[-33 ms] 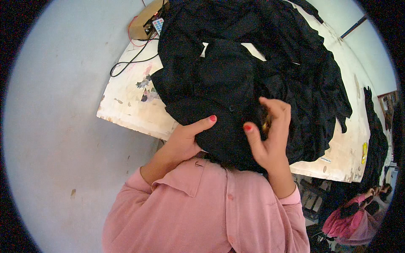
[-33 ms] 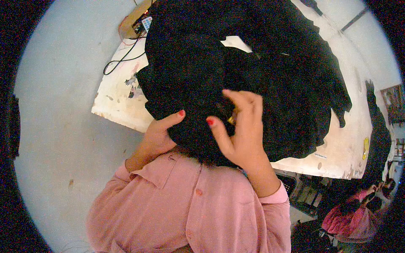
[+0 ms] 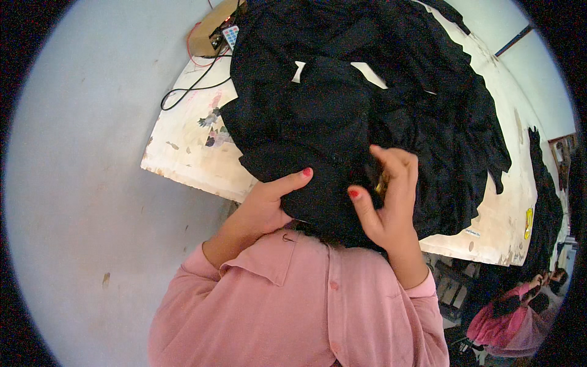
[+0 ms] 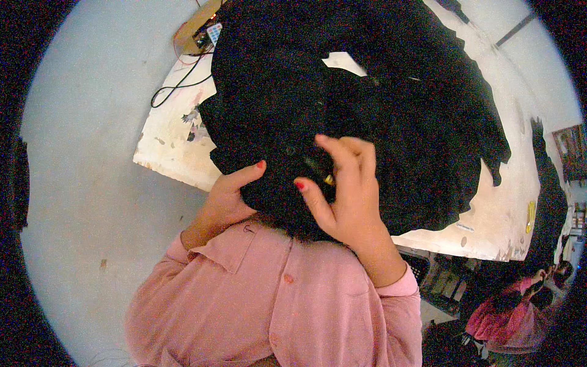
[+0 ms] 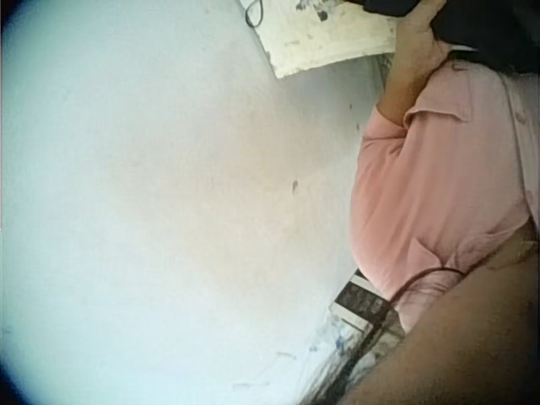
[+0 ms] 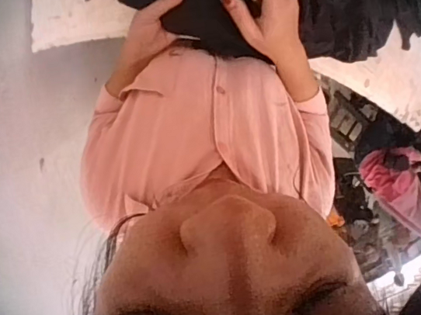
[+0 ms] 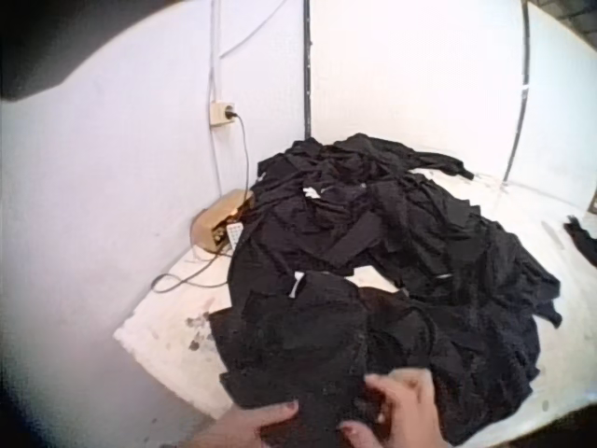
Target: The person uses a small pair of scissors to cut a black fabric garment with white floral patterns on a table. They repeatedly lift, fold, and trim sections of the fabric, handling it one piece at a time.
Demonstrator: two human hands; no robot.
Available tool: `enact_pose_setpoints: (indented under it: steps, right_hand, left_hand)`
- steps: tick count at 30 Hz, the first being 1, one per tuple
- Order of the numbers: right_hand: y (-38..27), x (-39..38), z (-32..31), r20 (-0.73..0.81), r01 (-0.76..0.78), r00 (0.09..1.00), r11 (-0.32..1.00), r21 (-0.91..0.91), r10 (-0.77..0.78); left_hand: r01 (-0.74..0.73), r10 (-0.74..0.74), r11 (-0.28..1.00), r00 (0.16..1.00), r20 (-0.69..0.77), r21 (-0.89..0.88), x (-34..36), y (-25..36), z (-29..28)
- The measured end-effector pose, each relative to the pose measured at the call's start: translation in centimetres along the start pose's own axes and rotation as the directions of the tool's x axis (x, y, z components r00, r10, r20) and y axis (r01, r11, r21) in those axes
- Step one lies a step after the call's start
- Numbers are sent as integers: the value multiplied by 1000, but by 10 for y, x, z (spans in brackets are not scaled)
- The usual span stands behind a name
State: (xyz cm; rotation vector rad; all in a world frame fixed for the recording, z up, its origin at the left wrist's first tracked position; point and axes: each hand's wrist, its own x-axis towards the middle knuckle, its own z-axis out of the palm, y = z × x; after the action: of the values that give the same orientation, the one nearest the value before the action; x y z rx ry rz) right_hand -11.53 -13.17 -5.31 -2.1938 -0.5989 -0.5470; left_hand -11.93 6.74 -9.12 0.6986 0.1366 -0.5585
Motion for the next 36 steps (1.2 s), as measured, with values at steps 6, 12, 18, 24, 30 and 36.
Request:
enact_pose_setpoints:
  steps: [6,12,18,24,30,36]
  right_hand:
    - [-2,-3,1,44,165,986,985,-41,-163]
    - [-6,2,-11,66,80,995,987,-139,-71]
    - [-12,4,-11,35,119,993,982,-144,-115]
    - [-14,6,-9,40,118,993,983,-143,-113]
    - [-16,8,-10,53,123,992,979,-160,-116]
    - [-15,11,-12,28,151,989,970,-190,-148]
  left_hand:
    - [24,5,973,992,125,-229,-13,12,12]
    - [41,32,935,980,197,-353,-8,13,12]
    - [-19,45,985,988,148,-172,-4,6,16]
    - [34,-17,984,995,102,-173,0,7,17]
    - [24,-9,982,997,81,-185,0,6,17]
    - [4,14,985,995,100,-175,-1,5,19]
